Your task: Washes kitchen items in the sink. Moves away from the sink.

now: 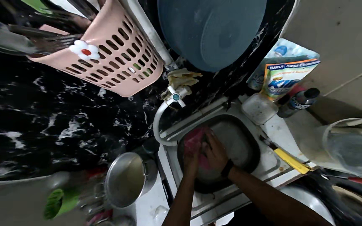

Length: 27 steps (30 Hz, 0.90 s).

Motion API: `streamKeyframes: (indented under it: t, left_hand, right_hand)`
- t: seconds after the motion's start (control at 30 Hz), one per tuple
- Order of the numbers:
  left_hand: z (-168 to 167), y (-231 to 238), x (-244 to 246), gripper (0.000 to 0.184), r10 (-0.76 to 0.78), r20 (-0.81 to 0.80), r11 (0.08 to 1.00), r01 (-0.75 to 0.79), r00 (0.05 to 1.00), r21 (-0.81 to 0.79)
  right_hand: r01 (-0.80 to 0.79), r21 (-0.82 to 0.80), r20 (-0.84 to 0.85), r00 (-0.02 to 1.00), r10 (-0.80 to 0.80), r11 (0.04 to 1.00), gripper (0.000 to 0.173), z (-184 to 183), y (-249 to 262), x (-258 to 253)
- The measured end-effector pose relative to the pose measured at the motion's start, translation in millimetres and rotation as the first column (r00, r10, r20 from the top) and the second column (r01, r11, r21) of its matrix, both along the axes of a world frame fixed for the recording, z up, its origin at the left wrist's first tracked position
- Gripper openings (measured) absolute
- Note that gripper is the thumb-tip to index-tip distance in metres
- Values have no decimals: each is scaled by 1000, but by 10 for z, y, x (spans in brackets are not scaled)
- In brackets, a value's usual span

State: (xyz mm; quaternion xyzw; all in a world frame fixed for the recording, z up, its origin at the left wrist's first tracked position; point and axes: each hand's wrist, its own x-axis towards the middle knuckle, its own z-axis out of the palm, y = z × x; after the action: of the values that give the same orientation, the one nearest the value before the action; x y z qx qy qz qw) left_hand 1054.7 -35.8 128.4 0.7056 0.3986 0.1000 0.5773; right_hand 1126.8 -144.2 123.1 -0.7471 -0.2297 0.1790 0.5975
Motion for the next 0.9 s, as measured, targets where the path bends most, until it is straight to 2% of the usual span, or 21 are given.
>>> streamKeyframes:
  t: [0.1,0.17,0.2,0.27,0.37,0.43,0.47,0.53,0.6,0.67,0.7,0.77,0.8,0.83,0.9]
  left_hand:
    - [77,-57,-60,61,-55,-59,990,47,997,-136]
    - [61,-141,-125,49,-66,-6,962,62,998,-265]
    - [24,-184,-122,45,-20,39,948,31,999,-317]
    - [-35,-185,-76,48,66,68,933,-37,996,-358]
    - [-25,-91,12,51,174,45,959,-159,984,-236]
    - [12,-20,19,55,180,69,965,-162,981,-205]
    - [27,-10,15,56,169,90,966,-146,982,-213]
    - [17,7,-23,52,164,134,954,-123,977,-273]
    - [15,48,-68,55,124,122,954,-85,985,-289]
    - [50,104,-53,62,6,13,987,-4,1000,-161]
    - [30,169,-26,63,-83,-58,996,80,995,-49]
    - [-66,302,56,56,-168,-142,958,195,976,210]
    - [-94,315,58,53,-172,-134,939,204,976,276]
    - [-83,283,51,55,-186,-108,940,209,977,268]
    - [-3,120,46,74,-189,-67,972,197,980,127]
  right_hand:
    - [-62,27,-375,924,68,998,46,232,-32,487]
    - [-108,97,-436,889,140,989,45,214,-48,698]
    - [-100,92,-398,908,129,991,46,188,-46,672]
    - [-87,-18,-207,975,81,996,56,163,-71,400]
    - [-86,-193,129,985,112,977,70,134,-169,-169]
    - [-55,-175,181,980,87,983,69,72,-205,-379]
    - [-15,-123,154,987,34,992,66,33,-202,-377]
    - [17,-63,-110,994,-24,998,55,76,-207,-185]
    - [-10,-43,-445,896,-10,999,46,148,-222,109]
    - [6,-24,-610,793,-19,1000,46,158,-241,224]
    - [49,-27,-623,781,-55,998,46,124,-236,200]
    - [148,-33,-512,847,-144,988,46,28,-176,106]
    - [161,-33,-407,899,-160,986,50,-35,-151,27]
    - [152,-25,-288,945,-153,988,58,-93,-134,-39]
    - [126,2,-85,988,-125,992,63,-191,-102,-125]
